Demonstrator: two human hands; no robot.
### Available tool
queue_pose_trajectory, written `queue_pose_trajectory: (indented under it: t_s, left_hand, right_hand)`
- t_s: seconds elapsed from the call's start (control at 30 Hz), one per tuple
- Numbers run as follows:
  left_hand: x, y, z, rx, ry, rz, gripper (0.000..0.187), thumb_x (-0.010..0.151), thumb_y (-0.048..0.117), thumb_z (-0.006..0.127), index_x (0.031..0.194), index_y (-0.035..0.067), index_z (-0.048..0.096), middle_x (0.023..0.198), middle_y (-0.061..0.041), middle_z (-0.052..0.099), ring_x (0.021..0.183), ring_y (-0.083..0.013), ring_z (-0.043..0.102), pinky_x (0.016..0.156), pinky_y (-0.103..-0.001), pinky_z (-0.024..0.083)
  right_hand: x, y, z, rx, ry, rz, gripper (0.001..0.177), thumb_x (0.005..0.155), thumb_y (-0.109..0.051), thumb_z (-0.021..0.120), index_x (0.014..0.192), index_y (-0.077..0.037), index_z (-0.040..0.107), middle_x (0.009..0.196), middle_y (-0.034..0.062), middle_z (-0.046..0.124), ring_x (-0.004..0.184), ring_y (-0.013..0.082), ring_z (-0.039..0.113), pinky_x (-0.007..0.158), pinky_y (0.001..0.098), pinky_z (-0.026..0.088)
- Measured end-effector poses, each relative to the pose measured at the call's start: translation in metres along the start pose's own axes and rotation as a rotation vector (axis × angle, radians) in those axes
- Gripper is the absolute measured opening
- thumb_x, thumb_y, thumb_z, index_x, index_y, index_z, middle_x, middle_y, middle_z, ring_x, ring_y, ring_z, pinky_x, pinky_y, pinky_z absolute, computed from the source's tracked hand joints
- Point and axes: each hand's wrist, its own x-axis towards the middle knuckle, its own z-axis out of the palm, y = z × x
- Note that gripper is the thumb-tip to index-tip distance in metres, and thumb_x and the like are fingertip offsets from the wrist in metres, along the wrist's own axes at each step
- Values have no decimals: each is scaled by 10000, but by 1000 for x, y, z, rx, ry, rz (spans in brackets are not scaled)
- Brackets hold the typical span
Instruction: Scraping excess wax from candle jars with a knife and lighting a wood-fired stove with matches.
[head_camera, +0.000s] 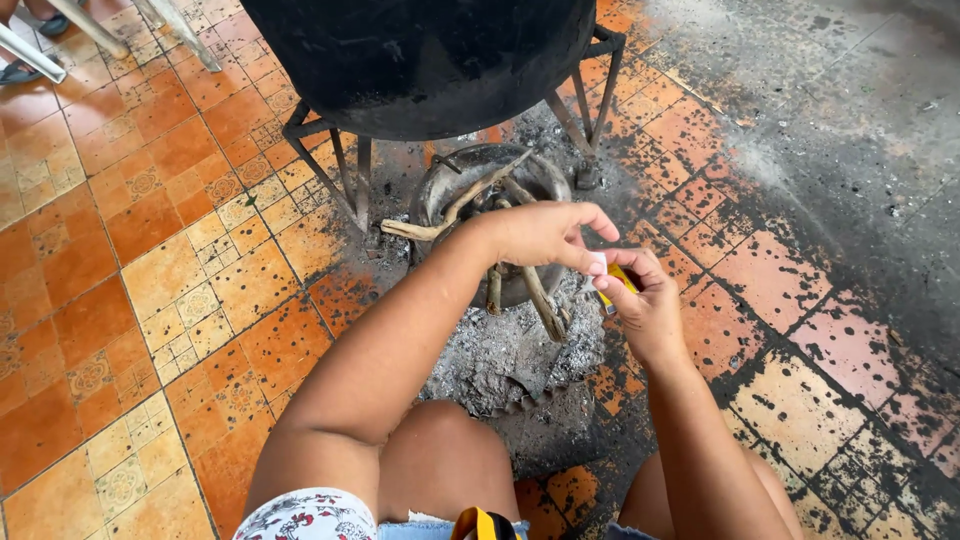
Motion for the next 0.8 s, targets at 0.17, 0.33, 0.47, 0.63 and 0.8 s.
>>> queue_pose_trajectory:
  t_s: [0.17,0.33,0.47,0.63,0.8]
  left_hand:
    - [13,-10,-11,289,277,-204,404,933,367,715,1282,171,660,1126,-89,758,1097,-281,704,930,-480,544]
    - [66,-87,-23,602,324,-516,548,836,591,689,1238,222,633,1287,-47,673,1281,-303,599,1040,-597,430]
    - [63,-59,-18,631,332,-629,571,911,485,645,1357,130,598,1375,-119,640,1338,-356,554,1136,-628,308]
    - [69,-66,-14,614,320,-662,659,910,508,674,1396,80,545,1402,-178,612,1357,-394,528,1153,-628,282]
    - [48,-49,-9,597,311,-613,667,939,477,680,1399,16,536,1371,-258,613,1342,-440,539,1121,-621,375]
  right_hand:
    - [-6,-56,17,-11,156,150,282,1089,-97,475,1315,3,611,1039,120,561,773,139,578,600,220,548]
    - [-2,-52,-2,478,304,321,503,1053,-477,544,1188,-5,653,988,74,511,730,61,548,619,142,566]
    - [-1,-54,-8,710,307,406,522,985,-448,663,1204,25,656,855,70,583,742,73,622,726,187,642]
    - [2,-26,-25,834,223,436,496,908,-200,636,1330,58,604,886,115,593,780,123,666,831,253,673]
    - [2,-23,-28,856,86,385,558,834,-21,573,1390,30,565,1160,186,589,797,154,707,818,308,689]
